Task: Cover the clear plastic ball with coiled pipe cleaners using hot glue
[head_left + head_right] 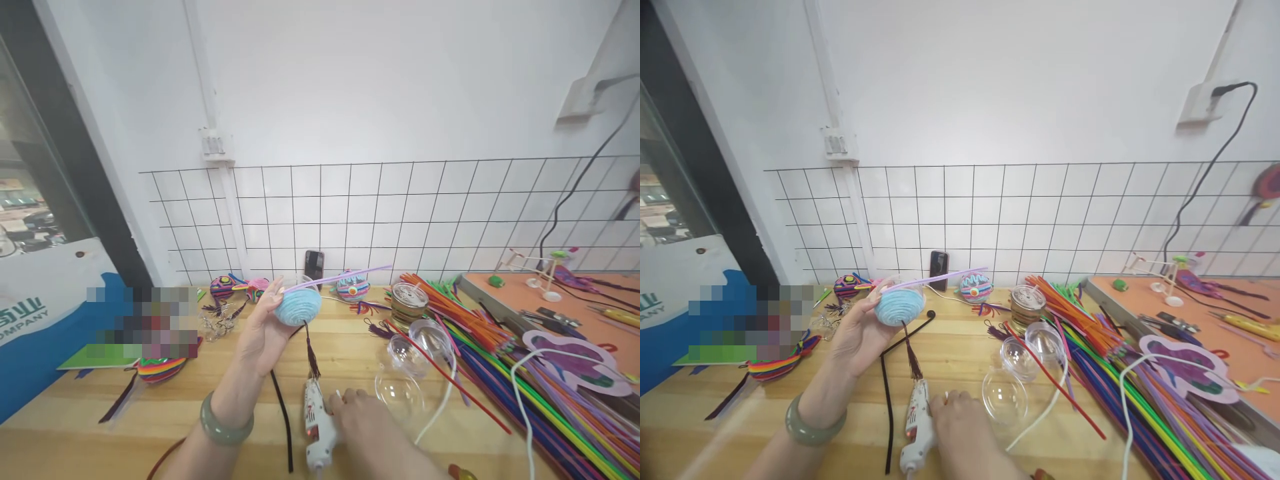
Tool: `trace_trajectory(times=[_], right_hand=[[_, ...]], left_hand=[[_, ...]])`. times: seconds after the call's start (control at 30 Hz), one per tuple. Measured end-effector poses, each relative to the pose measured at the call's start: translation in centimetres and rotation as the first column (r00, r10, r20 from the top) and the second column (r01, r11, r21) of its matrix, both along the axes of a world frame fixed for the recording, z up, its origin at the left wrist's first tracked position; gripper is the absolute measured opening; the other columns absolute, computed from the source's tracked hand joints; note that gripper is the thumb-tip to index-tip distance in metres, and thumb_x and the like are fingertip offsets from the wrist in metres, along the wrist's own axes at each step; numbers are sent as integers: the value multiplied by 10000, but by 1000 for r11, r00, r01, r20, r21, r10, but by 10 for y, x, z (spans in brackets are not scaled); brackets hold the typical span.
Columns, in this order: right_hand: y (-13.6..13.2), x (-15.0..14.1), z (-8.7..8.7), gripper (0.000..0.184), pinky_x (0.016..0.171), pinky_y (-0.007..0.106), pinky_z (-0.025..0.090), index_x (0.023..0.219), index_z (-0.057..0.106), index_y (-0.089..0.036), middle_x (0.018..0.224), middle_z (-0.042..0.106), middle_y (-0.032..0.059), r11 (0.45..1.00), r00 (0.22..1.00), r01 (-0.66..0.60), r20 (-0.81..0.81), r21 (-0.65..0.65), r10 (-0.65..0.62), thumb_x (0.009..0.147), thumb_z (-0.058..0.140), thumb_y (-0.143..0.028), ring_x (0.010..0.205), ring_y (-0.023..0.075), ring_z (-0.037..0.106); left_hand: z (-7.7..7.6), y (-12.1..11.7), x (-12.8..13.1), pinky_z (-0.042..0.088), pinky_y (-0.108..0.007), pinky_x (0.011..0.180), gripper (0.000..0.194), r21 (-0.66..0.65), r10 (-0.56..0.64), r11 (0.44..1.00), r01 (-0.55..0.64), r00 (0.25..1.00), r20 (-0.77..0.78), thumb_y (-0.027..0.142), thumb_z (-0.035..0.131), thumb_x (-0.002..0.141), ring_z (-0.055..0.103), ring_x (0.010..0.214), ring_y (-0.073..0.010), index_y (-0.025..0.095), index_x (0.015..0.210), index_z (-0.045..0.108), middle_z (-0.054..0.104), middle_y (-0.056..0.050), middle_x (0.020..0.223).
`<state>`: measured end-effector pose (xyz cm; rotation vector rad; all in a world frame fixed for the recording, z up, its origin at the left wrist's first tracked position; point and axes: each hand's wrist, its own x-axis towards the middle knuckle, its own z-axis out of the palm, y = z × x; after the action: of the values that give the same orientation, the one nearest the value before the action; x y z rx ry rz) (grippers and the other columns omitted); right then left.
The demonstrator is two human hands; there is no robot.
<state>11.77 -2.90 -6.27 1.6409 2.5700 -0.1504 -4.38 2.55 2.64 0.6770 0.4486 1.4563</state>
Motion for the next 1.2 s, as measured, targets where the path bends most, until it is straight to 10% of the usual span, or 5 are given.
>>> trace_trajectory(times=[0.33,0.6,1.2], right_hand=[[-18,79,90,87,592,218,531,862,607,-268,810,690,-35,972,776,-226,-591,70,223,842,634,-188,706,151,672],[-13,79,81,209,617,282,611,1037,635,-254,848,713,26,937,597,-54,-741,344,307,967,473,-366,756,192,698],[-22,73,87,319,594,294,519,978,647,-215,675,494,-7,997,400,9,-914,-72,-70,938,476,-481,644,158,538]], left_hand=[[3,4,-11,510,-317,754,269,110,83,990,-82,997,-1,186,639,760,607,954,-209,213,1024,599,640,-46,1039],[0,-3,4,500,-316,786,403,84,62,995,-59,998,-33,193,671,730,627,943,-202,199,1117,559,658,-66,1063],[-8,-5,16,479,-313,789,516,125,96,988,-88,993,-63,202,703,730,593,986,-206,228,1206,507,637,-54,1083]])
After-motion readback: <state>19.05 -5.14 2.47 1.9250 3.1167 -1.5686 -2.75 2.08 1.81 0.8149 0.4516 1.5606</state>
